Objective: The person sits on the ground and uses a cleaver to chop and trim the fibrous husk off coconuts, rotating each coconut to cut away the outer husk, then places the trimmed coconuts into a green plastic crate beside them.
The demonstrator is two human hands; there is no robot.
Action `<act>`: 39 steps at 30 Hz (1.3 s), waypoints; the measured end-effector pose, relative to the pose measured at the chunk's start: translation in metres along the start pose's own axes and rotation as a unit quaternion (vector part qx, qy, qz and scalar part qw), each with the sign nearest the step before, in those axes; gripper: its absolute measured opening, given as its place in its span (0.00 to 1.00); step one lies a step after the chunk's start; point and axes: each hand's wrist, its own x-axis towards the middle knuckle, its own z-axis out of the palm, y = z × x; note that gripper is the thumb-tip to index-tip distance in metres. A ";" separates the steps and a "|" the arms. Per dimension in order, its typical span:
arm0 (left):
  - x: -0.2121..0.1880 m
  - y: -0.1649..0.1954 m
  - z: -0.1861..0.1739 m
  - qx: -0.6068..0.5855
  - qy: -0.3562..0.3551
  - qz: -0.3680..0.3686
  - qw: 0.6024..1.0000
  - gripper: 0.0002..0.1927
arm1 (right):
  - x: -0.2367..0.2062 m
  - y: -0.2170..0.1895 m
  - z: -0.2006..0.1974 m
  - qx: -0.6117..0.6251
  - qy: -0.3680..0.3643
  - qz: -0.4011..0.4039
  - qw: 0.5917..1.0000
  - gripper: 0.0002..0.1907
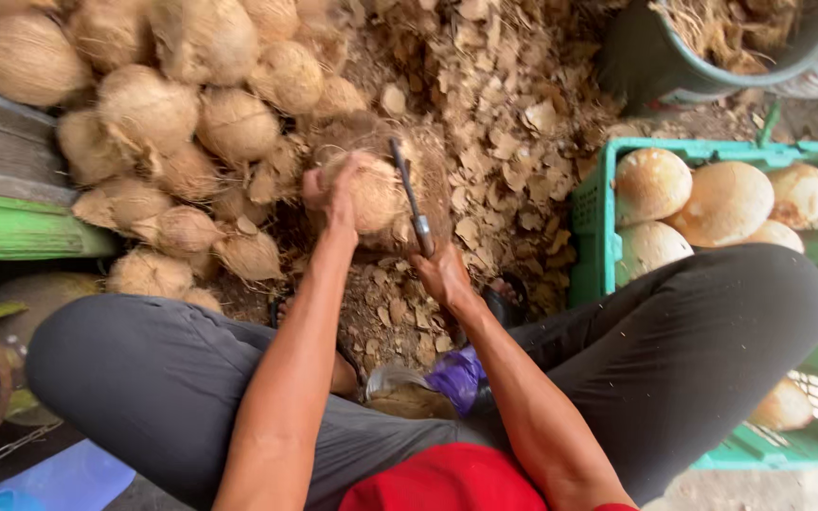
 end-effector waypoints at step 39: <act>0.010 -0.010 0.000 0.120 -0.062 0.175 0.975 0.43 | 0.005 -0.012 0.000 0.065 -0.014 0.069 0.995 0.08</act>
